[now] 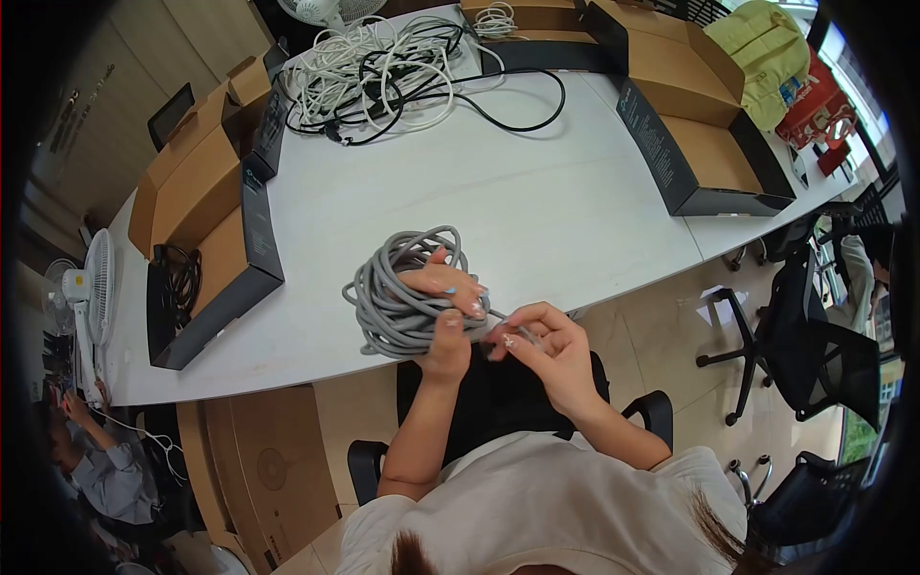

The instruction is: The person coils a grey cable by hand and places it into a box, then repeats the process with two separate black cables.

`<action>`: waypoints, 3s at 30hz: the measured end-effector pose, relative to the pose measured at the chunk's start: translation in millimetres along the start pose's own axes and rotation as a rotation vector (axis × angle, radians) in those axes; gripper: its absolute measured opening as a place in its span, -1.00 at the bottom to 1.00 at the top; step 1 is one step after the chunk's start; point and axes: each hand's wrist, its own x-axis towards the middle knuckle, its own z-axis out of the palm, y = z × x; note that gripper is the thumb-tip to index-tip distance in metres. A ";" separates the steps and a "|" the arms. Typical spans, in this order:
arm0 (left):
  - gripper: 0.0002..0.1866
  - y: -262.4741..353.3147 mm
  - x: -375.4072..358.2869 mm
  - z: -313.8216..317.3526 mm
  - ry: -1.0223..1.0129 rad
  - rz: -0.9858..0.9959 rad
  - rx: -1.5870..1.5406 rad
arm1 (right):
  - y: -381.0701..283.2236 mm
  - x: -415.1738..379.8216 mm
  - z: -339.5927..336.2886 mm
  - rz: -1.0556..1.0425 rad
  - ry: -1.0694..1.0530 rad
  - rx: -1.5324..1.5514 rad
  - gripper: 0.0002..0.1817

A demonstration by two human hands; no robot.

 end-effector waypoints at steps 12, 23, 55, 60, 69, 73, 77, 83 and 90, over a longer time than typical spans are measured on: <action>-0.70 7.9 -17.3 5.4 -0.879 0.177 0.824 | -25.3 3.7 -28.1 0.376 -0.140 0.735 -0.46; -0.65 -6.8 -44.0 -5.1 -1.050 0.165 0.657 | -12.6 -0.7 -36.3 0.354 0.050 0.354 -0.60; -0.38 5.6 -5.9 23.7 -0.965 -0.165 0.312 | -15.7 -1.1 -41.1 0.139 0.127 0.556 -0.38; -0.46 1.8 5.0 38.2 -0.961 -0.025 0.385 | 54.2 34.1 -83.5 0.223 0.382 0.585 -0.42; 0.32 -17.9 -2.5 30.7 -0.416 -0.597 -0.158 | -27.8 46.4 -52.3 -0.464 0.235 0.118 -0.14; 0.48 -19.7 8.4 18.4 -0.237 -0.613 -0.233 | -37.4 58.6 -52.9 -0.606 0.182 -0.322 -0.19; 0.44 -14.6 21.9 10.5 -0.324 -0.606 -0.025 | -32.0 64.7 -44.2 -0.564 0.134 -0.504 -0.30; -0.22 -11.5 17.8 4.3 -0.234 -0.621 0.159 | -22.8 75.1 -38.4 -0.614 0.136 -0.594 -0.45; -0.30 -18.5 10.4 -18.1 -0.215 -0.619 0.151 | -32.5 72.3 -31.7 -0.454 0.170 -0.553 -0.74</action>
